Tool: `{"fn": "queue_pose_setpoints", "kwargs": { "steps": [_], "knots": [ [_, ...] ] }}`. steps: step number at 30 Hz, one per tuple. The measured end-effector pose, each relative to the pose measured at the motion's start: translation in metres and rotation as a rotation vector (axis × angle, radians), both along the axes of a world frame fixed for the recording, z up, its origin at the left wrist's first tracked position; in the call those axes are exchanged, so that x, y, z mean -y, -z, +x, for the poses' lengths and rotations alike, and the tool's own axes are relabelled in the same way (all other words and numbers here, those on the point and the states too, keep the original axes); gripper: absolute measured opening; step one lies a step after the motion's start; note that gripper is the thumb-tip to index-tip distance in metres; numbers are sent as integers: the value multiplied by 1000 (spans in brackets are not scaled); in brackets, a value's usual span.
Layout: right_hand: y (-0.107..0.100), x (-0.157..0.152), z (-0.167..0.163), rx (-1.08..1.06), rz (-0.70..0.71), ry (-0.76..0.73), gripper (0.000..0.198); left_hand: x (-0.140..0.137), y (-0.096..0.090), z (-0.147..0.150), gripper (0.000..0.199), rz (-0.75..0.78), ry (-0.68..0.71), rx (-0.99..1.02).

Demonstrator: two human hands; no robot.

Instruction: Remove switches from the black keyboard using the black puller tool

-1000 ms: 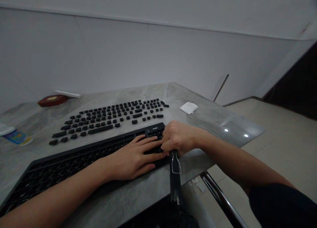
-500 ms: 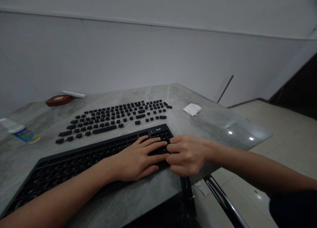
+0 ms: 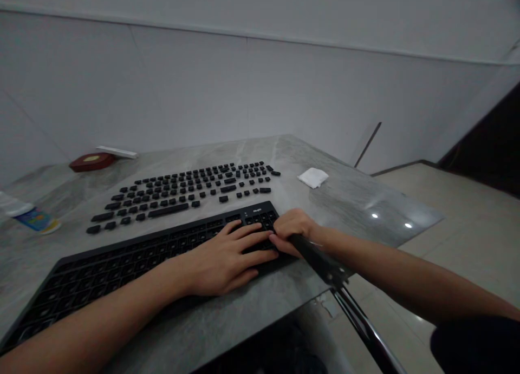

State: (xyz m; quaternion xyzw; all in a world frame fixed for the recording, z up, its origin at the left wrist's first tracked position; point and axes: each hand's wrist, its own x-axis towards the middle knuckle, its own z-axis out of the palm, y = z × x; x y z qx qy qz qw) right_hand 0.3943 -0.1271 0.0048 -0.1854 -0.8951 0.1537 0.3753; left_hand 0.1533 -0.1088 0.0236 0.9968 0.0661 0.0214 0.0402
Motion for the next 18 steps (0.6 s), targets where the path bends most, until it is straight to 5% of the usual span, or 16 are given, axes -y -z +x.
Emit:
{"fn": "queue_pose_setpoints", "kwargs": {
  "steps": [5, 11, 18],
  "knots": [
    [5, -3, -3, -12, -199, 154, 45, 9, 3, 10, 49, 25, -61, 89],
    [6, 1, -7, -31, -318, 339, 45, 13, 21, 42, 18, 68, -170, 319],
    [7, 8, -12, -204, -475, 461, 40, 18, 37, 58, 31, -17, -169, 453]
  ]
}}
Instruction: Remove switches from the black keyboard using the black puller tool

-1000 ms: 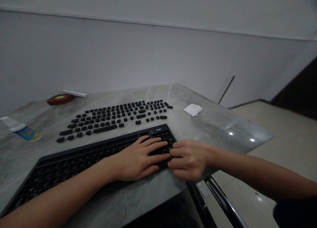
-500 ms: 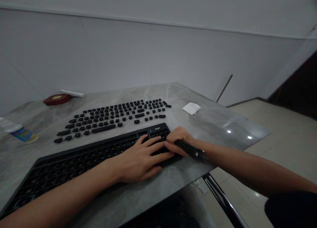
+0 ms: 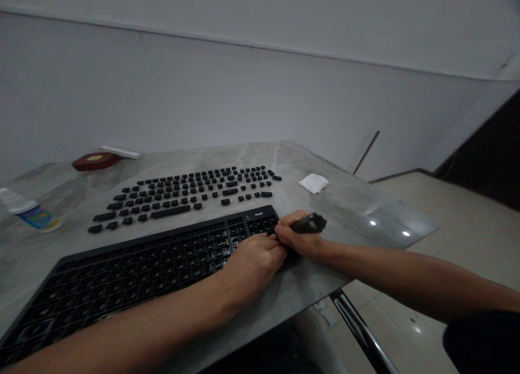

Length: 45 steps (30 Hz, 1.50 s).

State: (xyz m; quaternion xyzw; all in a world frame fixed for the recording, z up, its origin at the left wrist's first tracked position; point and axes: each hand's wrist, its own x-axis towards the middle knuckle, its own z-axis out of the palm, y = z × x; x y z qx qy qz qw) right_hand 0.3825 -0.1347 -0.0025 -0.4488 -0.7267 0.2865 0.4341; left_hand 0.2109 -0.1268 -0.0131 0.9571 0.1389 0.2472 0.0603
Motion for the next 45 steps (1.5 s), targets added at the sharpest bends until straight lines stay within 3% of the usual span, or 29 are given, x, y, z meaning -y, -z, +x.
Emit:
{"fn": "queue_pose_setpoints", "kwargs": {
  "steps": [2, 4, 10, 16, 19, 22, 28, 32, 36, 45],
  "knots": [
    [-2, 2, -2, -67, -44, 66, 39, 1, -2, -1, 30, -51, -12, 20],
    [-5, 3, -1, -39, 5, 87, 41, 1, -4, -1, 30, -102, -12, 60],
    [-13, 3, 7, 146, 264, 146, 48, -1, -10, -1, 21, -167, 11, 270],
    [-11, 1, 10, 103, 738, 221, 47, -15, -24, -1, 14, -287, 29, 401],
    [-14, -2, 14, 102, 815, 360, 45, -29, -31, 9, 5, -478, -38, 468],
    [-17, -10, 23, 116, 814, 507, 46, -49, -39, 32, 14, -684, -119, 486],
    [-19, -33, 50, -3, 615, 762, 46, -97, -50, 84, 5, -539, -148, 333],
    [-23, -46, 64, -281, 394, 944, 46, -123, -41, 103, 3, -408, -163, 282],
    [-24, -52, 70, -414, 286, 962, 43, -141, -26, 111, 16, -295, -85, 183],
    [-20, -55, 70, -404, 273, 933, 44, -151, -4, 111, 16, -214, 50, 42]
  ]
}}
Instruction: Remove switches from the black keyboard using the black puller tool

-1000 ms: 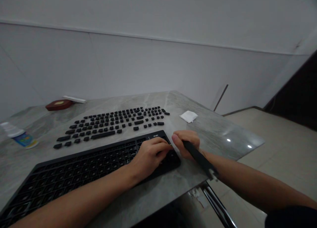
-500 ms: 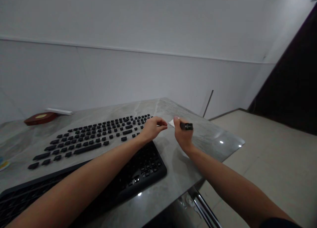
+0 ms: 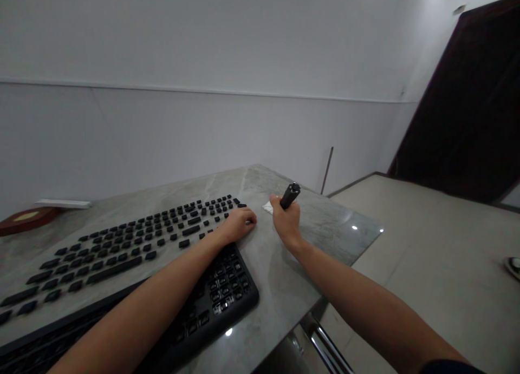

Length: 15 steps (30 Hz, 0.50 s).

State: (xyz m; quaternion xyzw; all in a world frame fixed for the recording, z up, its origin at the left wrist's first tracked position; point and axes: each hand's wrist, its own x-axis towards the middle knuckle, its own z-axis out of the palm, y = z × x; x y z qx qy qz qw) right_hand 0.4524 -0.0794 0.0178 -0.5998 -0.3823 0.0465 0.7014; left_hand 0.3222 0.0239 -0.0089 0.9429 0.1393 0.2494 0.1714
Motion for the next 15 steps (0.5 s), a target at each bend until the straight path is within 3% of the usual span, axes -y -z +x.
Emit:
{"fn": "queue_pose_setpoints", "kwargs": {
  "steps": [6, 11, 15],
  "knots": [
    [1, -1, 1, 0, -10, 5, 44, -2, -1, -4, 15, 10, 5, -45],
    [3, -3, 1, -8, -6, 9, 43, 0, 0, -6, 41, -3, -65, -53],
    [3, -2, 0, -10, -9, -3, 43, 1, 0, -6, 38, 6, -118, -64]
  ]
}}
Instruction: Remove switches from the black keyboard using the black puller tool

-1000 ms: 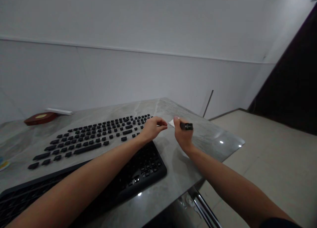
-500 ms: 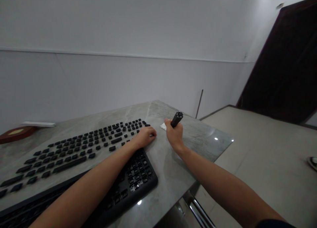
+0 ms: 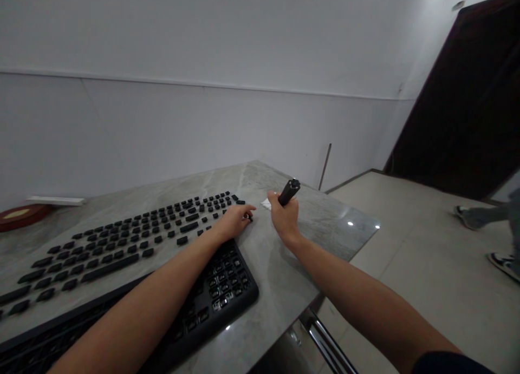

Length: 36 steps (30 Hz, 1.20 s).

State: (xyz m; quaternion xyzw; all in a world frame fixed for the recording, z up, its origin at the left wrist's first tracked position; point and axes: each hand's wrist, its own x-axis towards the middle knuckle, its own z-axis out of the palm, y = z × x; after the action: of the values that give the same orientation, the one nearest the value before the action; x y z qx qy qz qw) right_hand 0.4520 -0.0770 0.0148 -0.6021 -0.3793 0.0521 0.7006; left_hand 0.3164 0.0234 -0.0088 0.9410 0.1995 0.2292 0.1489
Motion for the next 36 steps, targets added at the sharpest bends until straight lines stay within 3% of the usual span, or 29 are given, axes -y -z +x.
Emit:
{"fn": "queue_pose_setpoints", "kwargs": {
  "steps": [5, 12, 20, 25, 36],
  "knots": [
    [-1, 1, -2, -7, -1, -13, 42, -2, -1, 1, 12, 58, -79, -35],
    [2, -2, -1, -3, -4, -3, 41, -13, 4, -2, 8, 84, -160, -96],
    [2, -2, -2, 6, -10, 2, 40, -11, 1, -9, 11, 122, -233, -146],
    [2, -3, -1, 10, -13, 1, 41, -8, 0, -10, 32, 130, -277, -156],
    [3, -5, -1, 15, -16, 5, 38, -10, -2, -11, 21, 198, -280, -218]
  ]
}}
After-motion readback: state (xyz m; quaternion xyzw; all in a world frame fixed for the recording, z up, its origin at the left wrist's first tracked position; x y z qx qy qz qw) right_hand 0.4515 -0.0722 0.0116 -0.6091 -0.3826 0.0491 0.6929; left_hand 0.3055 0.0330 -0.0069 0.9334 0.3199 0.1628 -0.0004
